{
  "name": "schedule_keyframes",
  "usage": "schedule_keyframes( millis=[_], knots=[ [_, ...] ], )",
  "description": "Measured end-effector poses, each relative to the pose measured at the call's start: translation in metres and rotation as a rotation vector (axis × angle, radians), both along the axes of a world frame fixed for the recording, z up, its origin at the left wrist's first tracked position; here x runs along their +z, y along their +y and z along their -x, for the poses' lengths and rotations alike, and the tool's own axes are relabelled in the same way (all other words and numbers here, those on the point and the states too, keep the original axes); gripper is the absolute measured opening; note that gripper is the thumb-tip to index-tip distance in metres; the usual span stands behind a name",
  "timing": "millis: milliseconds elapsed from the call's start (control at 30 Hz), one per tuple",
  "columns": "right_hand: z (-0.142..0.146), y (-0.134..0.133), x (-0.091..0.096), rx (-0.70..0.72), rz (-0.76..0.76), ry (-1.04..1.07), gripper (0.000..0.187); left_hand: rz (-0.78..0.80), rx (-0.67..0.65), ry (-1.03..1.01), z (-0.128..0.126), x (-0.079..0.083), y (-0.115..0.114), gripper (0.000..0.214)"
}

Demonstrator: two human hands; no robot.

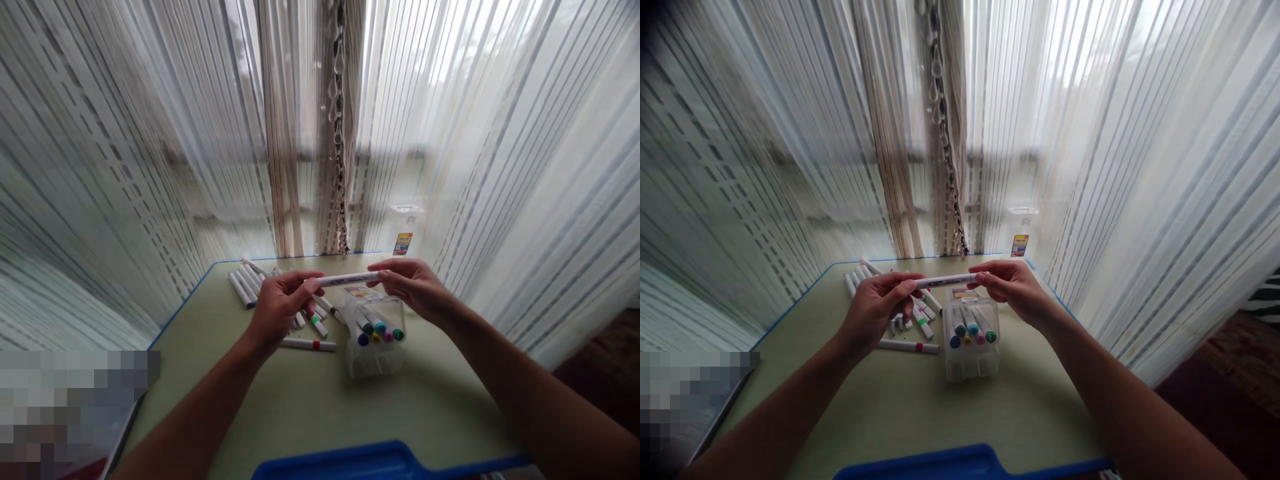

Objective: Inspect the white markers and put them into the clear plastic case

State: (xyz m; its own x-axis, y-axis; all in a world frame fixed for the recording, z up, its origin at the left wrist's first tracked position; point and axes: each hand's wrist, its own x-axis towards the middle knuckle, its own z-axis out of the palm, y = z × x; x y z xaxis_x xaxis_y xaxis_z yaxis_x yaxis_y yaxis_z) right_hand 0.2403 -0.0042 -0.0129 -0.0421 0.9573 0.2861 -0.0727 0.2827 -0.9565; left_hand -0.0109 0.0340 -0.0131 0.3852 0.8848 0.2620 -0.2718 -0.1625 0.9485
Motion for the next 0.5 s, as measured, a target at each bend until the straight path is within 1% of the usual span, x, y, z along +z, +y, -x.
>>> schedule_keyframes(
  millis=[133,333,500],
  knots=[
    [0.0000,-0.0034,0.0033,0.026,0.013,0.001,0.032,0.018,-0.012,-0.019,0.0012,0.0019,0.0007,0.024],
    [-0.0031,-0.0012,0.0017,0.038,-0.009,0.005,0.033,-0.036,-0.003,0.023,0.0026,-0.0021,0.0038,0.024],
    [-0.0042,0.0020,-0.0022,0.048,-0.031,0.001,0.026,-0.050,-0.008,0.055,0.0031,-0.0053,0.0054,0.022]
  ],
)
